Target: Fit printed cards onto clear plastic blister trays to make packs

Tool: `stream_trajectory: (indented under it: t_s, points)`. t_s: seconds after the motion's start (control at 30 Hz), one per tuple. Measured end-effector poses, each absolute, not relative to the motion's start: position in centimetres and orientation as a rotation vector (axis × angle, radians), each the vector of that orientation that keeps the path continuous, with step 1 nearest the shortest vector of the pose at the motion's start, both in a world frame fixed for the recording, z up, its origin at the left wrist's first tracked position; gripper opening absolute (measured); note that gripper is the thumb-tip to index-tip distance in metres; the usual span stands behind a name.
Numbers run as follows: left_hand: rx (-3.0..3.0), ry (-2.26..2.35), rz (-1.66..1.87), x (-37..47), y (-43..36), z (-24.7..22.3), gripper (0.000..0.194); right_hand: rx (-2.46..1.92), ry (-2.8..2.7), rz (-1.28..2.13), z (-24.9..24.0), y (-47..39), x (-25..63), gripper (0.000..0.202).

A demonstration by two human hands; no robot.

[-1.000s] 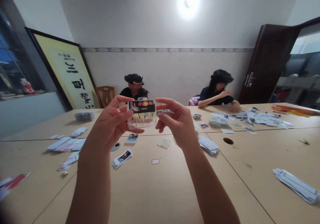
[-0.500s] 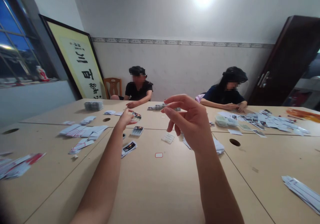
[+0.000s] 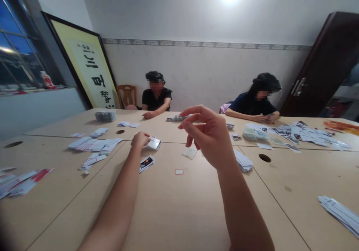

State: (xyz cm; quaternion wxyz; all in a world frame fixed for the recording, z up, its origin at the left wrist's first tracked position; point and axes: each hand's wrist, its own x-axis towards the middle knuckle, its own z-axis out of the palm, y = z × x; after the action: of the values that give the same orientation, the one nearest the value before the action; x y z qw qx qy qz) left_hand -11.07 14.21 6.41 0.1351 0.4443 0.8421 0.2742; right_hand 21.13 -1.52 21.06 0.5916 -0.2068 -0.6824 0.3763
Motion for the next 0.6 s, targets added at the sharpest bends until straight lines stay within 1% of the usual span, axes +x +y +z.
stream_trajectory:
  t_s: [0.1, 0.23, 0.5, 0.6]
  points:
    - [1.265, 2.476, 0.711, -10.5, 14.1, 6.1, 0.037, -0.487, -1.592, 0.854, 21.1, -1.6, 21.0, 0.008]
    - [1.245, 2.509, 0.697, -10.0, 14.0, 6.2, 0.038, -0.478, -1.588, 0.833, 21.1, -1.6, 20.9, 0.006]
    - [1.209, 2.53, 0.774, -9.7, 13.6, 5.9, 0.038, -0.517, -1.616, 0.816, 21.1, -1.7, 20.9, 0.008]
    - [1.201, 2.531, 0.865, -9.5, 13.3, 6.1, 0.038, -0.532, -1.64, 0.806, 21.0, -1.8, 20.8, 0.01]
